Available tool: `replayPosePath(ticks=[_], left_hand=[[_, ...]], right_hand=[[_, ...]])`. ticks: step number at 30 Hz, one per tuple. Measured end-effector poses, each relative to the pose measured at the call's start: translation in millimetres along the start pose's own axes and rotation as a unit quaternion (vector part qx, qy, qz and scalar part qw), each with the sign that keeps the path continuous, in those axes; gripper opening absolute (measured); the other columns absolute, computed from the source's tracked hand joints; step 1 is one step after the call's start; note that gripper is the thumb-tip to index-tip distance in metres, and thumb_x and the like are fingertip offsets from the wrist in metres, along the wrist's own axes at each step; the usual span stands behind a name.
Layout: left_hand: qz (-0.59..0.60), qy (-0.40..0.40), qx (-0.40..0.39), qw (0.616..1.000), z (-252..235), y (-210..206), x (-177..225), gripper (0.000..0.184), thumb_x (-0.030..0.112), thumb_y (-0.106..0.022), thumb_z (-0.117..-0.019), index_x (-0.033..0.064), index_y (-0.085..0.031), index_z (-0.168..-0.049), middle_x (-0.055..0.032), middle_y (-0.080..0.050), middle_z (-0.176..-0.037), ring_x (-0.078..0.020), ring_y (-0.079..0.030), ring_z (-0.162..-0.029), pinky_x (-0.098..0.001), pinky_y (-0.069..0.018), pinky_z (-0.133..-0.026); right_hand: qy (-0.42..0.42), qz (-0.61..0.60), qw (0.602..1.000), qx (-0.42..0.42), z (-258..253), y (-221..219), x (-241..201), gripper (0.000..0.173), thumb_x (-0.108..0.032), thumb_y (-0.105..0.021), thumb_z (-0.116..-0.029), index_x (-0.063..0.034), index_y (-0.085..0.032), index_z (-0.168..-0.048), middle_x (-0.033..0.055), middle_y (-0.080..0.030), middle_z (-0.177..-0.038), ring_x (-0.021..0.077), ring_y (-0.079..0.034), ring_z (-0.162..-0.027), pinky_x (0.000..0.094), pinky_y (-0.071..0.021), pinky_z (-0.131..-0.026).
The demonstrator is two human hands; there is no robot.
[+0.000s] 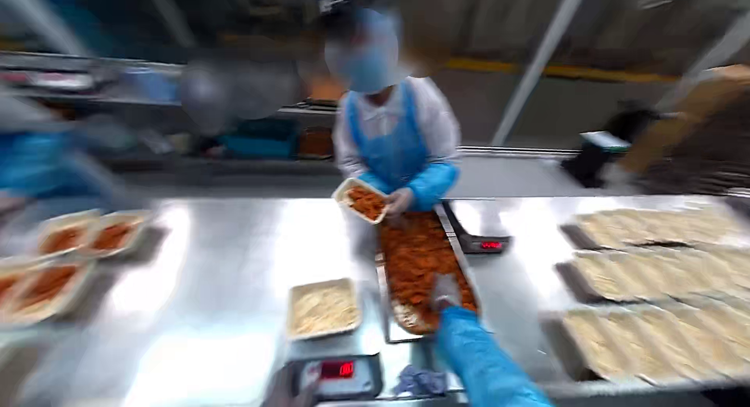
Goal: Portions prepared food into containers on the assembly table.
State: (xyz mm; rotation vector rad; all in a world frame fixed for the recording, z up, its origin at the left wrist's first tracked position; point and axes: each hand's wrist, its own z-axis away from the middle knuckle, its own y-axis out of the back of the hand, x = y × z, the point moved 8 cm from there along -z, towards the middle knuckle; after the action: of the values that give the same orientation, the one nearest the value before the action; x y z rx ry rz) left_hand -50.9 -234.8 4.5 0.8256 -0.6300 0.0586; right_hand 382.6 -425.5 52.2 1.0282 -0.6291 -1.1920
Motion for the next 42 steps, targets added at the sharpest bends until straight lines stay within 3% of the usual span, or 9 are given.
replayPosePath(ticks=[3, 7, 18, 22, 24, 28, 36, 39, 42], left_hand=[[-0.002, -0.012, 0.031, 0.999, -26, -1, -28, 0.098, 0.066, -0.072, -0.0827, 0.0154, -0.037, -0.159, -0.0130, -0.055, -0.147, -0.0295, -0.060, -0.129, -0.0547, -0.0497, -0.108], [0.157, -0.012, 0.038, 0.987, -33, 12, -56, 0.087, 0.047, -0.072, -0.0910, 0.0087, -0.034, -0.159, -0.0200, -0.054, -0.145, -0.0296, -0.061, -0.124, -0.0473, -0.0518, -0.105], [0.192, -0.066, 0.093, 0.975, -40, 123, -4, 0.054, 0.026, -0.057, -0.1054, 0.0162, -0.041, -0.156, -0.0183, -0.059, -0.139, -0.0327, -0.066, -0.112, -0.0519, -0.0553, -0.092], [0.206, -0.062, 0.019, 0.976, -65, 117, 23, 0.032, 0.027, -0.054, -0.1076, 0.0104, -0.062, -0.133, -0.0106, -0.072, -0.101, -0.0210, -0.069, -0.079, -0.0425, -0.0584, -0.075], [0.232, -0.045, -0.007, 0.972, -71, 111, 28, 0.025, 0.025, -0.056, -0.1070, 0.0050, -0.065, -0.120, -0.0106, -0.069, -0.089, -0.0197, -0.065, -0.070, -0.0389, -0.0566, -0.068], [0.280, -0.051, -0.027, 0.958, -78, 101, 39, 0.016, 0.014, -0.058, -0.1042, -0.0001, -0.062, -0.111, -0.0133, -0.066, -0.092, -0.0216, -0.066, -0.077, -0.0411, -0.0580, -0.073], [0.332, -0.056, -0.036, 0.941, -60, 77, 60, 0.021, 0.016, -0.062, -0.0985, -0.0006, -0.063, -0.112, -0.0148, -0.066, -0.105, -0.0219, -0.068, -0.088, -0.0414, -0.0601, -0.081], [0.380, -0.034, -0.049, 0.923, -53, 64, 67, 0.020, 0.014, -0.063, -0.0984, 0.0001, -0.062, -0.113, -0.0129, -0.065, -0.105, -0.0204, -0.069, -0.087, -0.0383, -0.0616, -0.081], [0.412, -0.022, -0.055, 0.909, -46, 55, 71, 0.015, 0.011, -0.062, -0.0981, 0.0004, -0.061, -0.108, -0.0130, -0.065, -0.101, -0.0211, -0.069, -0.086, -0.0378, -0.0610, -0.081]], right_hand=[[0.030, -0.014, 0.999, 0.006, -39, -18, 4, 0.054, -0.027, -0.074, -0.0875, -0.0122, -0.063, -0.139, 0.0266, -0.058, -0.140, 0.0445, -0.061, -0.124, 0.0645, -0.0518, -0.098], [0.064, -0.103, 0.993, 0.013, -57, -13, 20, 0.046, -0.025, -0.080, -0.0881, -0.0054, -0.067, -0.128, 0.0315, -0.068, -0.116, 0.0517, -0.064, -0.110, 0.0729, -0.0491, -0.091], [0.002, -0.242, 0.970, 0.010, -25, 23, 24, 0.050, -0.019, -0.078, -0.0921, -0.0062, -0.062, -0.138, 0.0302, -0.066, -0.122, 0.0486, -0.064, -0.112, 0.0727, -0.0462, -0.094], [-0.012, -0.386, 0.921, 0.041, -8, 42, 29, 0.065, -0.014, -0.076, -0.0929, -0.0191, -0.046, -0.150, 0.0213, -0.067, -0.124, 0.0344, -0.069, -0.098, 0.0575, -0.0558, -0.083], [-0.029, -0.472, 0.881, 0.018, -7, 34, 36, 0.053, -0.016, -0.071, -0.0970, -0.0217, -0.052, -0.146, 0.0136, -0.069, -0.117, 0.0231, -0.066, -0.090, 0.0457, -0.0558, -0.076], [-0.031, -0.645, 0.763, -0.028, 7, 36, 30, 0.024, -0.020, -0.055, -0.1049, -0.0136, -0.060, -0.128, 0.0010, -0.071, -0.099, 0.0082, -0.068, -0.078, 0.0278, -0.0590, -0.066], [0.112, -0.707, 0.691, -0.102, 76, 61, -94, 0.022, -0.022, -0.056, -0.1015, -0.0169, -0.064, -0.121, -0.0009, -0.073, -0.098, 0.0073, -0.071, -0.081, 0.0256, -0.0620, -0.068], [0.141, -0.662, 0.721, -0.150, 102, 42, -166, 0.023, -0.021, -0.059, -0.0999, -0.0147, -0.065, -0.122, 0.0027, -0.070, -0.093, 0.0096, -0.065, -0.067, 0.0268, -0.0579, -0.056], [0.153, -0.496, 0.842, -0.147, 121, 3, -219, 0.029, -0.018, -0.067, -0.0994, -0.0109, -0.064, -0.128, 0.0088, -0.071, -0.094, 0.0178, -0.066, -0.069, 0.0382, -0.0579, -0.060]])
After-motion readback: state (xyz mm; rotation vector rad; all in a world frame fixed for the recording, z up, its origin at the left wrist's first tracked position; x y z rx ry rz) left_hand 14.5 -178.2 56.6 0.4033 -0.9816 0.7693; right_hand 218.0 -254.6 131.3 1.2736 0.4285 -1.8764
